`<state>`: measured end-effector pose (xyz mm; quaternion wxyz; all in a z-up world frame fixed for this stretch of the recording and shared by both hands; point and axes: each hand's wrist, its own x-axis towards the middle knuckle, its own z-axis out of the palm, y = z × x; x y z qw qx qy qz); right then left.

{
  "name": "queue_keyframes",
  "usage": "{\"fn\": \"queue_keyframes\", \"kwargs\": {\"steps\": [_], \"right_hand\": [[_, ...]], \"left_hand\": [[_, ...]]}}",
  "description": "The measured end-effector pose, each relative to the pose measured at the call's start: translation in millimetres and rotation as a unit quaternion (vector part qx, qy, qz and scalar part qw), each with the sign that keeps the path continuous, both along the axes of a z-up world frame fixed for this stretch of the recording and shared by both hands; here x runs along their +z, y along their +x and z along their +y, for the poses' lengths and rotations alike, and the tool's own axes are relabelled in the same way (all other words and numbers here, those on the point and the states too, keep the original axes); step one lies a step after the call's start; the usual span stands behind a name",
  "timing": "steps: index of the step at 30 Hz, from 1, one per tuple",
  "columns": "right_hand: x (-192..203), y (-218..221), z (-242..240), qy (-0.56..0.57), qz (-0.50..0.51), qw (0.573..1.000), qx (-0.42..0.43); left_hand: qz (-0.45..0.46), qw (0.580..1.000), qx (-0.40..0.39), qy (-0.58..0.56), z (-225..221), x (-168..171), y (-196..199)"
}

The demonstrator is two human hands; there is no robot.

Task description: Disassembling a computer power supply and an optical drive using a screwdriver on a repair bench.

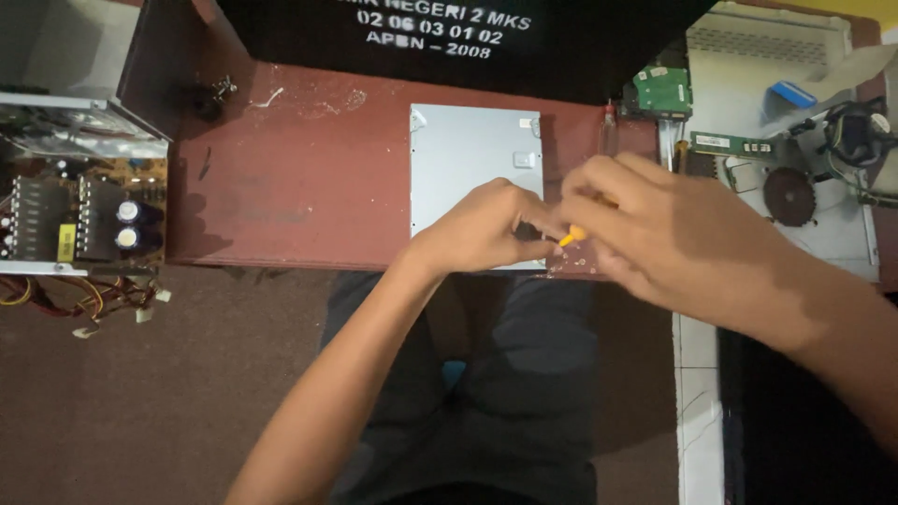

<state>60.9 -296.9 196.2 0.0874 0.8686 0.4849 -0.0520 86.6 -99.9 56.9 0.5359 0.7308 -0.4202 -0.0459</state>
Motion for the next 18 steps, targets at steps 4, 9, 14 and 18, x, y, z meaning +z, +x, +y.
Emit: {"fn": "queue_keyframes", "kwargs": {"steps": [4, 9, 14, 18], "right_hand": [[3, -4, 7, 0.073, -0.021, 0.984, -0.159], [-14, -4, 0, -0.025, -0.066, 0.962, -0.263], [0, -12, 4, 0.101, 0.122, 0.967, -0.199], [3, -25, 0, -0.011, -0.089, 0.988, -0.122]], "left_hand": [[-0.004, 1.0, 0.0, -0.004, -1, 3, -2], [0.019, 1.0, 0.023, 0.007, -4, 2, -2], [-0.056, 0.996, -0.002, 0.068, -6, -3, 1], [-0.08, 0.99, -0.056, 0.099, 4, 2, 5]]}}
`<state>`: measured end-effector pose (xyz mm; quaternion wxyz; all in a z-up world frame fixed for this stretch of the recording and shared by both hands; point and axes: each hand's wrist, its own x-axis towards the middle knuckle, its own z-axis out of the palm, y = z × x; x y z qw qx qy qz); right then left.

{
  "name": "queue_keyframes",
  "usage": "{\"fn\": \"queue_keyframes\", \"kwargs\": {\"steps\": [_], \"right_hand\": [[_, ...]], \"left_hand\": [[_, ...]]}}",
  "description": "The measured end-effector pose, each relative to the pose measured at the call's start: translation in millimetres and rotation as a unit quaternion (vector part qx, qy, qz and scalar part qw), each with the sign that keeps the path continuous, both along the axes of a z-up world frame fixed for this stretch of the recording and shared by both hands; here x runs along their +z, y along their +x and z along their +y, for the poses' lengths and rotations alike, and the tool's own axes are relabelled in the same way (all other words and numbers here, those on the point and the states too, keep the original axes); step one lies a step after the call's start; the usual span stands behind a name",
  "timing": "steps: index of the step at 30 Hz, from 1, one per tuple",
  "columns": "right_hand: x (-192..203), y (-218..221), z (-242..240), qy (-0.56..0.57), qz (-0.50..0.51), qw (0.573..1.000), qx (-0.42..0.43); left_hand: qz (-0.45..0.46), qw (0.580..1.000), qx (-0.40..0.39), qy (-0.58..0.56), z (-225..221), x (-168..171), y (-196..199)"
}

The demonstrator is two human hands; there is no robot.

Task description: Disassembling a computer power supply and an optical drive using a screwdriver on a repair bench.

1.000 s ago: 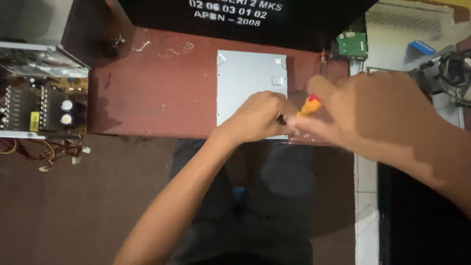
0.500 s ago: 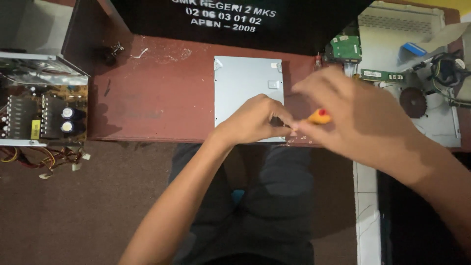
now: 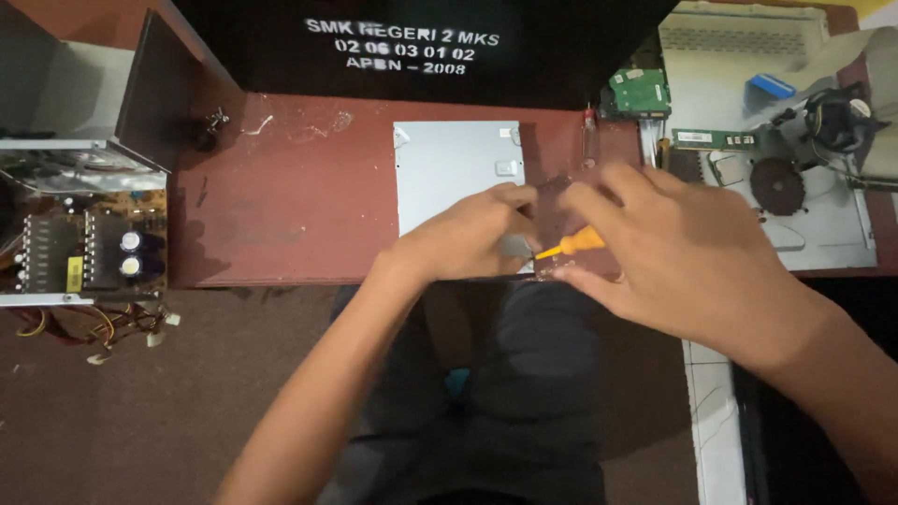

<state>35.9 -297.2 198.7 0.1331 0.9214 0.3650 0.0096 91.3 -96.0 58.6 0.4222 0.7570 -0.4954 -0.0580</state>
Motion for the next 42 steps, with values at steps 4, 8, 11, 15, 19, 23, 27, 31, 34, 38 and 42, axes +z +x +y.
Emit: {"fn": "queue_keyframes", "kwargs": {"steps": [4, 8, 11, 15, 19, 23, 27, 31, 34, 38, 42], "right_hand": [[-9, -4, -6, -0.059, -0.018, 0.996, -0.063], [0, -15, -16, -0.008, 0.037, 0.998, -0.049], [10, -46, -36, 0.14, -0.031, 0.985, -0.096], [-114, -99, -76, 0.479, -0.085, 0.861, -0.15], [-272, -177, -62, 0.748, -0.134, 0.467, -0.452], [-315, -235, -31, 0.691, 0.166, 0.293, -0.64], [-316, -210, -21, 0.762, 0.065, 0.446, -0.465], [-339, -197, -29, 0.738, 0.062, 0.459, -0.49], [-355, -201, -34, 0.729, 0.058, 0.491, -0.474], [-372, -197, -41, 0.722, 0.061, 0.383, -0.574], [-389, -202, -60, 0.751, 0.084, 0.482, -0.442]], "left_hand": [[-0.007, 0.999, 0.021, 0.026, -3, -2, -2], [-0.049, 0.997, 0.024, 0.049, -4, -5, -2], [-0.117, 0.989, 0.034, 0.079, -7, -6, -5], [-0.239, 0.964, 0.047, 0.102, -11, -7, -11], [-0.166, 0.98, 0.022, 0.103, -21, 13, 6], [-0.112, 0.98, 0.032, 0.159, -52, 5, 38], [-0.159, 0.964, 0.039, 0.208, -86, -37, 58], [-0.134, 0.963, 0.077, 0.222, -89, -44, 66], [-0.125, 0.976, 0.079, 0.16, -65, -30, 70], [-0.129, 0.976, 0.101, 0.143, -10, 12, 81], [-0.09, 0.964, 0.104, 0.226, 48, 6, 75]]}}
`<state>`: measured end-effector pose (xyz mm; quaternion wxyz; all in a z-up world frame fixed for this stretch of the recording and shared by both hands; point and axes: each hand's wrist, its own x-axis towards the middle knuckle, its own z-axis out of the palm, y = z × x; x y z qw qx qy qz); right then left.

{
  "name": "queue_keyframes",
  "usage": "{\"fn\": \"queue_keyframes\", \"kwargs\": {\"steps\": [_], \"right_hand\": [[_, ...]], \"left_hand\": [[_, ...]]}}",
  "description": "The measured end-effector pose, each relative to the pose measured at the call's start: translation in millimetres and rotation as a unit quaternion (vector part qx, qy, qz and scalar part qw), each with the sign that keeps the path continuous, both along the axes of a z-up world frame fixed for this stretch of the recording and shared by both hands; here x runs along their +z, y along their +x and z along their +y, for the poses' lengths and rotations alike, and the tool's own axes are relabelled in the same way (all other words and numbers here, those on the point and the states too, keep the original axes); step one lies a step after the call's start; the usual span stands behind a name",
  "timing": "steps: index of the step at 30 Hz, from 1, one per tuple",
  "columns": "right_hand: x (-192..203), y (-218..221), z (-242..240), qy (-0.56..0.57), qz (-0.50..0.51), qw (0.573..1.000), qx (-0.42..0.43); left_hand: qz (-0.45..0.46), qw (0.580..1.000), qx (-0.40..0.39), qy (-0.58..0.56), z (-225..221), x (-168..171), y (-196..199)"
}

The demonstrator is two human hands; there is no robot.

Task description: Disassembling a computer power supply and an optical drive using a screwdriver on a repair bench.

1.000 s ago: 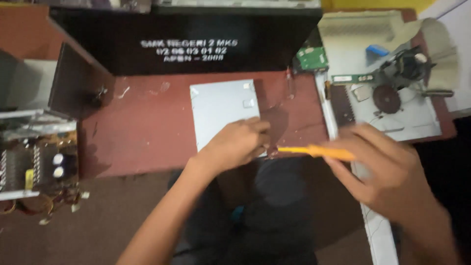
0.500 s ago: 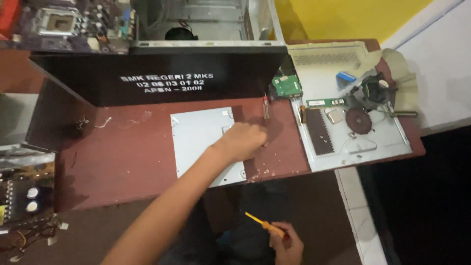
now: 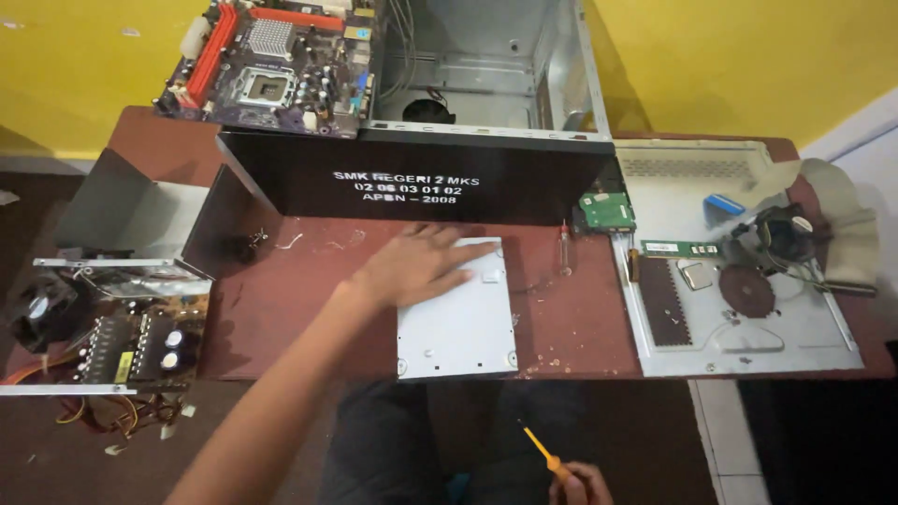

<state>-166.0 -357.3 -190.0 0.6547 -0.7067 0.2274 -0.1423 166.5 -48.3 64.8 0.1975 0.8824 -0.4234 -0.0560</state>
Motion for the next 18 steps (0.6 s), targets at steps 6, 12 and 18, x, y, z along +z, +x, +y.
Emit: {"fn": "queue_keyframes", "kwargs": {"steps": [6, 12, 18], "right_hand": [[16, -7, 10, 0.083, 0.014, 0.996, -0.029], [50, 5, 28, 0.045, -0.053, 0.998, -0.003], [122, 53, 71, 0.119, -0.131, 0.982, -0.06]], "left_hand": [[-0.068, 0.976, 0.164, 0.125, 35, 17, -42], [0.11, 0.886, 0.434, 0.116, 67, 25, -115], [0.079, 0.873, 0.482, -0.011, 63, -13, -186]]}}
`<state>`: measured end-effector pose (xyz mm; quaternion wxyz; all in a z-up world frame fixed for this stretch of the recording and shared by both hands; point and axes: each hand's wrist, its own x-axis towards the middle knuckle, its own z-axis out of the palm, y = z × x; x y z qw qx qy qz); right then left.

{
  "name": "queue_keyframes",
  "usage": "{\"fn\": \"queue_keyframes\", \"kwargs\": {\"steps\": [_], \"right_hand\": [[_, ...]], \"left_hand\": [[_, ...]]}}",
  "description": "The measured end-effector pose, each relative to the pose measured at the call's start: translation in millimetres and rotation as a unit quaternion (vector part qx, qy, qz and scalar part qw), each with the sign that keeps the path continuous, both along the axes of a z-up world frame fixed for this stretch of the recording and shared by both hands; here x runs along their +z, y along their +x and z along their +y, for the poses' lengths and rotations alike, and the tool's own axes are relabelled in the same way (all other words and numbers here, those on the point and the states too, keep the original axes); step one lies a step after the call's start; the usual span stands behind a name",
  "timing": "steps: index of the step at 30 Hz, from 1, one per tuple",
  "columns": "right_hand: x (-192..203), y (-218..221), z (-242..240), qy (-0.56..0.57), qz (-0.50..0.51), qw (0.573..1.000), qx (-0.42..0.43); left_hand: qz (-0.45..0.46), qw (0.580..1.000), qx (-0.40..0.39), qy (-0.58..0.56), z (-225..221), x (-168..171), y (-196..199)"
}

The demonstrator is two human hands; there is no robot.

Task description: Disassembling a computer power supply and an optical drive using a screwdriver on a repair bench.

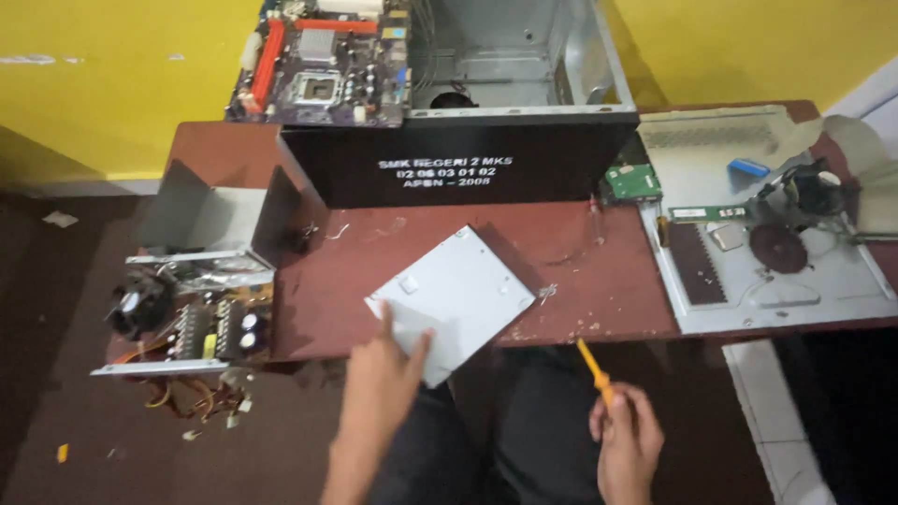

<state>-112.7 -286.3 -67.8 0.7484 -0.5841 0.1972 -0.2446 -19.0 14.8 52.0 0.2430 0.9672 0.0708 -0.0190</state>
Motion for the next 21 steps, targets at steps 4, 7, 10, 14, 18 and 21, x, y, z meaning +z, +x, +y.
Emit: {"fn": "queue_keyframes", "kwargs": {"steps": [4, 7, 10, 14, 18, 21], "right_hand": [[50, 34, 12, 0.002, -0.027, 1.0, 0.009], [62, 48, 5, -0.002, -0.066, 0.998, -0.002], [86, 57, -4, -0.027, -0.097, 0.995, -0.011], [108, 68, -34, -0.071, -0.127, 0.989, 0.004], [153, 88, -37, -0.101, -0.13, 0.985, 0.059], [176, 123, -29, -0.087, -0.206, 0.969, 0.104]], "left_hand": [[-0.021, 0.998, -0.045, -0.028, -1, 21, -30], [-0.103, 0.977, -0.188, 0.001, 22, 27, -18], [-0.085, 0.939, -0.328, 0.051, 36, 22, 4], [-0.215, 0.914, -0.28, 0.199, 33, -11, 4], [-0.276, 0.926, -0.107, 0.235, -25, -22, -24], [-0.207, 0.952, -0.011, 0.225, -59, -9, -28]]}}
